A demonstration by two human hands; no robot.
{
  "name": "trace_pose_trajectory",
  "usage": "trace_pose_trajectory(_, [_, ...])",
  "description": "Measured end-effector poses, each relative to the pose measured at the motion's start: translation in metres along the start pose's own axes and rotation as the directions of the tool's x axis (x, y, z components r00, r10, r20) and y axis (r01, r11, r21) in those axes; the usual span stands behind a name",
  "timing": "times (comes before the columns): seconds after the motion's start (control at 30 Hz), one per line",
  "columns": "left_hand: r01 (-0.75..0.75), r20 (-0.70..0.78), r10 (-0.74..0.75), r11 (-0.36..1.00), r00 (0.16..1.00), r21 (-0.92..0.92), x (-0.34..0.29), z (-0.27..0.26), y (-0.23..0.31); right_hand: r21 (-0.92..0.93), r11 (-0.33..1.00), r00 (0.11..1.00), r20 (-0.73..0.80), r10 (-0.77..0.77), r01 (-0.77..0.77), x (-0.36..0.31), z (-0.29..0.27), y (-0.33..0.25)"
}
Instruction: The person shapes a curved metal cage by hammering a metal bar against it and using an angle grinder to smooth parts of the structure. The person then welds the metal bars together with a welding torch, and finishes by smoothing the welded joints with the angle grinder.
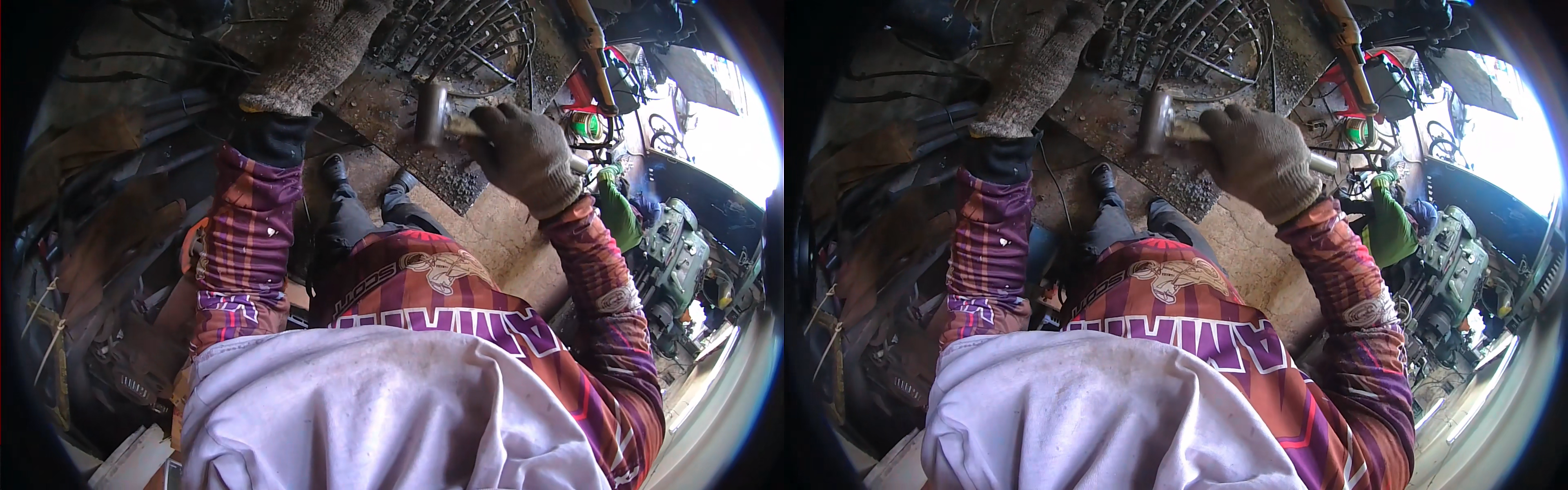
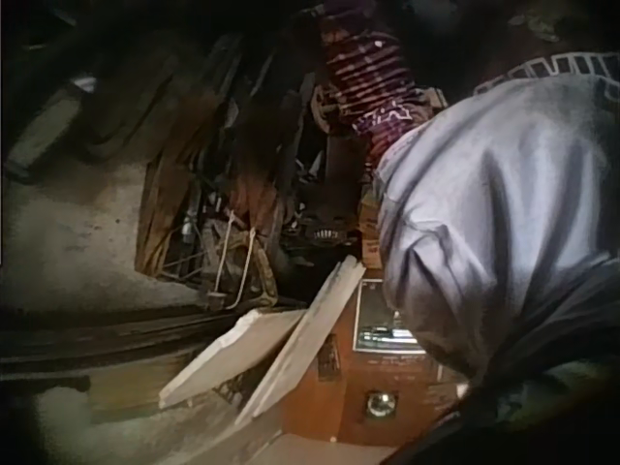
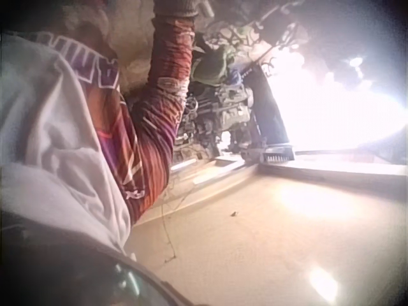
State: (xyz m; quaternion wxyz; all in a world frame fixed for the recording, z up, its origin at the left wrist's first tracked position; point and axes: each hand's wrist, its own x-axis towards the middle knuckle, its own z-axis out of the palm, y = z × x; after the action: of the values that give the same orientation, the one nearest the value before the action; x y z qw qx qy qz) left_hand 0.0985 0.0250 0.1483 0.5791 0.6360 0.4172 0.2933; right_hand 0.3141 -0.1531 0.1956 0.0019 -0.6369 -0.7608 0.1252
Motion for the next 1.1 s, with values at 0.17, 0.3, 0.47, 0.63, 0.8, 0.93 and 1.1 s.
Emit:
trace_pose_trajectory(0.17, [0.036, 0.028, -0.035, 0.999, 0.999, -0.037, 0.001, -0.001, -0.016, -0.047, 0.996, 0.996, 0.051, -0.068, 0.070, -0.002, -0.001, -0.006])
trace_pose_trajectory(0.3, [-0.048, 0.001, 0.049, 0.991, 0.999, -0.127, -0.001, 0.001, -0.021, -0.055, 0.943, 0.944, 0.046, -0.326, 0.328, -0.004, -0.005, -0.013])
trace_pose_trajectory(0.47, [-0.035, -0.004, 0.035, 0.995, 0.999, -0.093, 0.005, -0.002, -0.021, -0.095, 0.983, 0.988, 0.022, -0.154, 0.156, 0.012, -0.003, 0.005])
trace_pose_trajectory(0.63, [-0.092, 0.000, 0.095, 0.964, 0.996, -0.249, 0.005, 0.000, -0.032, -0.061, 0.966, 0.966, 0.066, -0.249, 0.252, -0.004, -0.013, -0.017])
trace_pose_trajectory(0.8, [-0.115, -0.010, 0.116, 0.970, 0.993, -0.212, 0.007, -0.001, -0.028, -0.121, 0.979, 0.981, -0.088, -0.172, 0.161, 0.022, 0.003, 0.017])
trace_pose_trajectory(0.93, [-0.127, -0.029, 0.124, 0.960, 0.992, -0.250, 0.006, 0.000, -0.035, -0.041, 0.976, 0.974, 0.081, -0.212, 0.216, 0.004, 0.000, -0.002])
trace_pose_trajectory(1.1, [-0.148, -0.066, 0.134, 0.942, 0.989, -0.303, 0.005, 0.000, -0.042, -0.145, 0.915, 0.927, 0.051, -0.372, 0.375, 0.007, 0.002, -0.002])
